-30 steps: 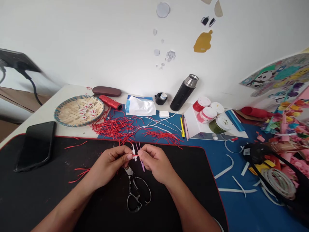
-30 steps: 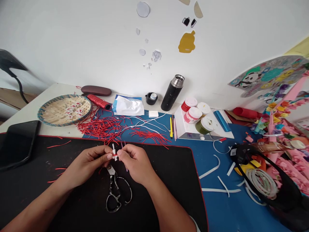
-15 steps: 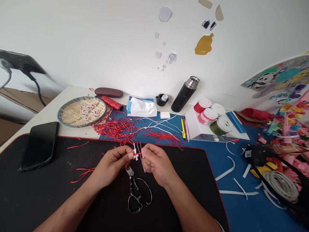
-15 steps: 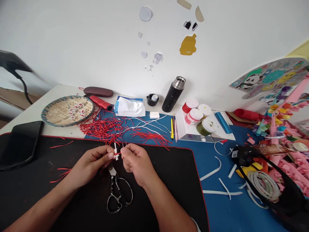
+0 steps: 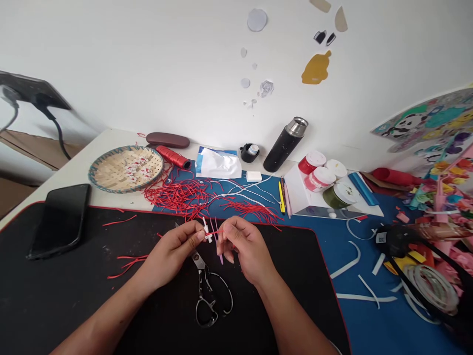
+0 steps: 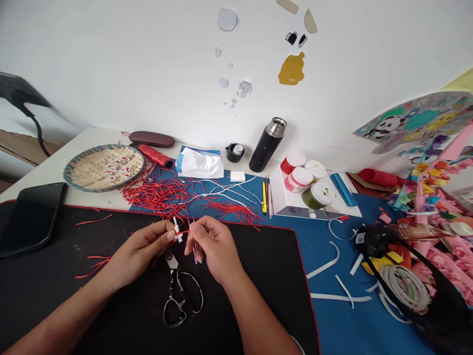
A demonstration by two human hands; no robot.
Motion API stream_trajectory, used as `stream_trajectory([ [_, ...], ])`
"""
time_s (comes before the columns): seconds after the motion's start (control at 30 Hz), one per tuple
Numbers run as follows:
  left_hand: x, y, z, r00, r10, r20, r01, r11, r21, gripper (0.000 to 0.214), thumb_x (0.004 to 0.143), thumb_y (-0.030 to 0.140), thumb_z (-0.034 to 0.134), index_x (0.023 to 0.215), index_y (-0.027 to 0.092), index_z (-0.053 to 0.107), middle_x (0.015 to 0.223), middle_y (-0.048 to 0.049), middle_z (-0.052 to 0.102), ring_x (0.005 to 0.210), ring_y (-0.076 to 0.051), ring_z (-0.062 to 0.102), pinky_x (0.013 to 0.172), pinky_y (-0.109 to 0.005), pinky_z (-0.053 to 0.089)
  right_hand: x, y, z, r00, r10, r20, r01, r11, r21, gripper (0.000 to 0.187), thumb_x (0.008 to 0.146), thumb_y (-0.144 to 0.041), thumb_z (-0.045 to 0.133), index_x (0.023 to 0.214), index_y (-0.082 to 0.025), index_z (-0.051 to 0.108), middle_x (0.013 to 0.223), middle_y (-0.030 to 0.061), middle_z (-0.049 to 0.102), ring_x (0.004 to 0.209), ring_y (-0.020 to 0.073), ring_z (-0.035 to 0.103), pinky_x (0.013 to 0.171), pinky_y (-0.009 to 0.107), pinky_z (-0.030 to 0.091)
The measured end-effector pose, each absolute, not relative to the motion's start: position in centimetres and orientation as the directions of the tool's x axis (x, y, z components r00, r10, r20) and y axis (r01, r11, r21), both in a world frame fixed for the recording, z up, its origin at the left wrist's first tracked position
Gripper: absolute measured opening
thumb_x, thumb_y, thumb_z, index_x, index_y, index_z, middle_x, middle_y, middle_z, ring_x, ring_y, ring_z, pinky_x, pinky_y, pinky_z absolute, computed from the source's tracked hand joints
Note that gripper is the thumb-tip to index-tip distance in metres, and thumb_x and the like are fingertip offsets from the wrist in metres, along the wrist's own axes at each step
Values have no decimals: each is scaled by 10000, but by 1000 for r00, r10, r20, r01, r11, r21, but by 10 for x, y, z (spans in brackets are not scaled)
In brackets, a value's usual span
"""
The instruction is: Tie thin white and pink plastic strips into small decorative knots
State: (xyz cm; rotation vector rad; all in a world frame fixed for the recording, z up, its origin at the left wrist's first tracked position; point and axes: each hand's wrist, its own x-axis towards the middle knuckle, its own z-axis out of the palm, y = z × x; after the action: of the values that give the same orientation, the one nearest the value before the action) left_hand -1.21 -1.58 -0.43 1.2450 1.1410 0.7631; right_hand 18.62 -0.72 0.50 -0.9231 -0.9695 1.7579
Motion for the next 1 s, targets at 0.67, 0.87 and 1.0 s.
stream_trajectory([
  [0.67, -8, -17, -1, 353, 917, -188, 348, 59, 936, 391, 1030, 510, 493, 785, 226, 605, 675, 31, 509, 634, -180, 466, 601, -267, 357, 182, -11, 9, -408, 895, -180, -384, -348, -855, 364, 970, -486, 729, 811, -162, 680, 716, -9, 619, 426, 46, 434, 414, 199, 237],
  [0.87, -10, -19, -5, 407, 887, -217, 261, 114, 958, 435, 1039, 555, 492, 764, 223, 550, 708, 42, 437, 652, -164, 392, 595, -263, 320, 180, -10, 9, -410, 877, -252, -477, -441, -760, 398, 927, -451, 788, 746, -163, 581, 727, -35, 580, 434, 8, 236, 431, 203, 115],
  [1.0, -10, -20, -2, 438, 861, -258, 77, 250, 965, 467, 993, 624, 579, 765, 217, 549, 686, 62, 392, 607, -141, 307, 549, -258, 273, 181, -9, 10, -413, 868, -274, -502, -468, -728, 419, 912, -468, 805, 754, -175, 551, 696, -57, 554, 435, 9, 185, 421, 198, 103],
])
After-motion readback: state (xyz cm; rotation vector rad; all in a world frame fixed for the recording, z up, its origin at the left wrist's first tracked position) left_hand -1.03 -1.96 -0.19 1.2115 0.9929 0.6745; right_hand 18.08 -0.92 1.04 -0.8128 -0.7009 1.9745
